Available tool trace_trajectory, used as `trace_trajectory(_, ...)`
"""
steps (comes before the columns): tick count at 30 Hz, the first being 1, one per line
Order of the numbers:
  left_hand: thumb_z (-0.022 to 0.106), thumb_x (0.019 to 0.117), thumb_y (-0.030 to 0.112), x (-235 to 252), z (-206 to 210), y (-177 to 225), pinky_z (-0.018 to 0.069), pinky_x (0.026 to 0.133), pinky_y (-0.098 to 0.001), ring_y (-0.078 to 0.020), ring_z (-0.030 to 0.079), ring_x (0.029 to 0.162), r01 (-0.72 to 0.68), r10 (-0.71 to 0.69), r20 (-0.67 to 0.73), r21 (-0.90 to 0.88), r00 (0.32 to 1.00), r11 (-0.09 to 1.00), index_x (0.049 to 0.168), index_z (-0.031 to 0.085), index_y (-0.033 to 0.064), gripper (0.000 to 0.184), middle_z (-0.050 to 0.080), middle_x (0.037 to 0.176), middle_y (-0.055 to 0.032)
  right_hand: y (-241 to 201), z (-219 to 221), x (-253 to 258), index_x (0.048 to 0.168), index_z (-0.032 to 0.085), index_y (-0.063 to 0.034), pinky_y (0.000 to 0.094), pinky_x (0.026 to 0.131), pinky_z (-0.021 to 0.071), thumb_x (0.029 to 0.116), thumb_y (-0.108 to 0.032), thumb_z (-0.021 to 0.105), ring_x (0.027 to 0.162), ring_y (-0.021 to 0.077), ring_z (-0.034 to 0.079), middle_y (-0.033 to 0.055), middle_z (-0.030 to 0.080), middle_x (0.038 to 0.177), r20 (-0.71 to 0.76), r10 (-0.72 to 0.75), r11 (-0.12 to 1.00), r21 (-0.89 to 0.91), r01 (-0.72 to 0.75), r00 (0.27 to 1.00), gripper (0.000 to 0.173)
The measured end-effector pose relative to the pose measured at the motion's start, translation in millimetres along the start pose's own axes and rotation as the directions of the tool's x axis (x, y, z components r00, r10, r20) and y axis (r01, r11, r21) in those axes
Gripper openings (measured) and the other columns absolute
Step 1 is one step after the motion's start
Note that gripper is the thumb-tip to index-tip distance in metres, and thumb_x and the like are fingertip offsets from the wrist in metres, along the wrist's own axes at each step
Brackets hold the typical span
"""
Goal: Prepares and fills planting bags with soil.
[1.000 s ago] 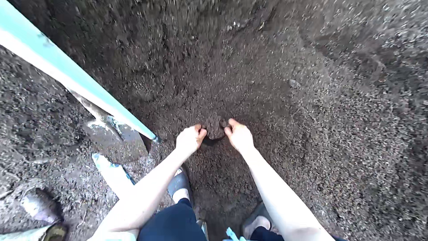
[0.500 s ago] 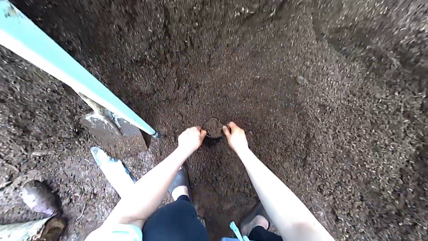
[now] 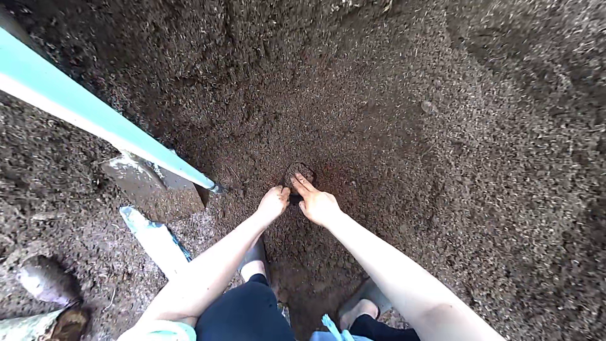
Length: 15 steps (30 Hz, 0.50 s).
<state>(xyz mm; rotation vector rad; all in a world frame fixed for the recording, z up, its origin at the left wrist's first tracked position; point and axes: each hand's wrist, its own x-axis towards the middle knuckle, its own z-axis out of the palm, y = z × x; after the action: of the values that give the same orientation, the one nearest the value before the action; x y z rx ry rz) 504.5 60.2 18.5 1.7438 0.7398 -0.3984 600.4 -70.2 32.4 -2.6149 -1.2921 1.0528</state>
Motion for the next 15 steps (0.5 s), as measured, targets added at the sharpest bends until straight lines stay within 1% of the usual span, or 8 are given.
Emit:
trace_trajectory(2, 0.034, 0.1139, 0.023, 2, 2, -4, 0.0433, 0.066, -0.033, -0.0147, 0.046, 0.066, -0.006, 0.006, -0.021, -0.017, 1.0, 1.0, 0.102, 0.058, 0.0002, 0.035, 0.047, 0.077, -0.0048, 0, 6, 4, 0.165, 0.022, -0.0253, 0.058, 0.083, 0.0556, 0.1034, -0.016, 0.045, 0.113, 0.0328, 0.068, -0.0036, 0.014, 0.173, 0.027, -0.001, 0.999, -0.035, 0.002, 1.0, 0.067)
trace_trajectory(4, 0.034, 0.114, 0.026, 4, -2, -6, 0.0448, 0.07, -0.0372, -0.018, 0.049, 0.07, -0.012, 0.011, 0.006, 0.051, 1.0, 0.999, 0.102, 0.059, -0.0002, 0.038, 0.049, 0.079, -0.0073, 0, -1, 6, 0.165, 0.025, -0.0244, 0.0594, 0.088, 0.0541, 0.1034, -0.017, 0.045, 0.12, 0.0332, 0.065, -0.0033, 0.016, 0.173, 0.069, -0.01, 0.999, -0.052, 0.013, 0.998, 0.065)
trace_trajectory(6, 0.035, 0.1128, 0.031, 12, -13, -8, 0.0481, 0.078, -0.045, -0.0239, 0.058, 0.082, -0.032, 0.023, 0.058, 0.159, 0.998, 0.987, 0.104, 0.063, -0.0003, 0.043, 0.058, 0.089, -0.0133, 4, -20, 0, 0.16, 0.038, -0.0249, 0.0604, 0.101, 0.0491, 0.104, -0.021, 0.045, 0.135, 0.0306, 0.056, -0.0037, 0.023, 0.171, 0.076, -0.033, 0.999, 0.018, 0.031, 0.997, 0.057)
trace_trajectory(8, 0.039, 0.1106, 0.044, 16, -33, 1, 0.0475, 0.098, -0.059, -0.0381, 0.063, 0.113, 0.018, -0.032, 0.071, 0.193, 0.997, 0.981, 0.125, 0.062, -0.0037, 0.055, 0.064, 0.119, -0.0268, 16, -32, -8, 0.142, 0.061, -0.0198, 0.0582, 0.107, 0.0468, 0.1038, -0.023, 0.047, 0.134, 0.0274, 0.056, 0.002, 0.051, 0.155, -0.134, 0.014, 0.969, 0.247, 0.02, 0.991, 0.041)
trace_trajectory(10, 0.049, 0.1029, 0.061, 20, -43, 12, 0.0445, 0.105, -0.0632, -0.044, 0.059, 0.125, 0.133, -0.145, 0.053, 0.179, 0.988, 0.975, 0.145, 0.044, -0.0055, 0.079, 0.058, 0.134, -0.032, 30, -34, -7, 0.134, 0.062, -0.0074, 0.0601, 0.101, 0.0491, 0.1075, -0.042, 0.046, 0.123, 0.0345, 0.062, 0.0174, 0.061, 0.136, -0.215, 0.251, 0.891, 0.433, -0.138, 0.944, 0.046)
trace_trajectory(12, 0.05, 0.0972, 0.072, 31, -40, 15, 0.0519, 0.089, -0.049, -0.0314, 0.063, 0.099, 0.225, -0.249, 0.072, 0.241, 0.966, 0.944, 0.156, 0.024, -0.0009, 0.097, 0.062, 0.118, -0.024, 42, -26, 7, 0.14, 0.057, -0.0041, 0.064, 0.105, 0.0454, 0.1007, -0.07, 0.041, 0.126, 0.0404, 0.06, 0.0249, 0.062, 0.134, 0.007, 0.377, 0.82, 0.462, -0.337, 0.926, 0.078)
trace_trajectory(13, 0.049, 0.097, 0.072, 39, -37, 16, 0.0523, 0.081, -0.0433, -0.0257, 0.061, 0.086, 0.248, -0.282, 0.097, 0.268, 0.954, 0.931, 0.157, 0.021, 0.0014, 0.097, 0.061, 0.108, -0.0192, 46, -20, 16, 0.136, 0.06, -0.0018, 0.0642, 0.105, 0.0443, 0.1001, -0.072, 0.038, 0.124, 0.041, 0.061, 0.0261, 0.063, 0.131, 0.096, 0.345, 0.814, 0.465, -0.349, 0.934, 0.082)
trace_trajectory(15, 0.047, 0.1, 0.069, 52, -32, 17, 0.0487, 0.067, -0.0331, -0.0161, 0.053, 0.069, 0.261, -0.313, 0.151, 0.285, 0.938, 0.922, 0.155, 0.025, 0.005, 0.087, 0.056, 0.091, -0.0086, 45, -18, 26, 0.121, 0.065, 0.0009, 0.0618, 0.099, 0.0467, 0.107, -0.059, 0.036, 0.114, 0.0394, 0.064, 0.025, 0.067, 0.118, 0.118, 0.26, 0.857, 0.429, -0.286, 0.958, 0.069)
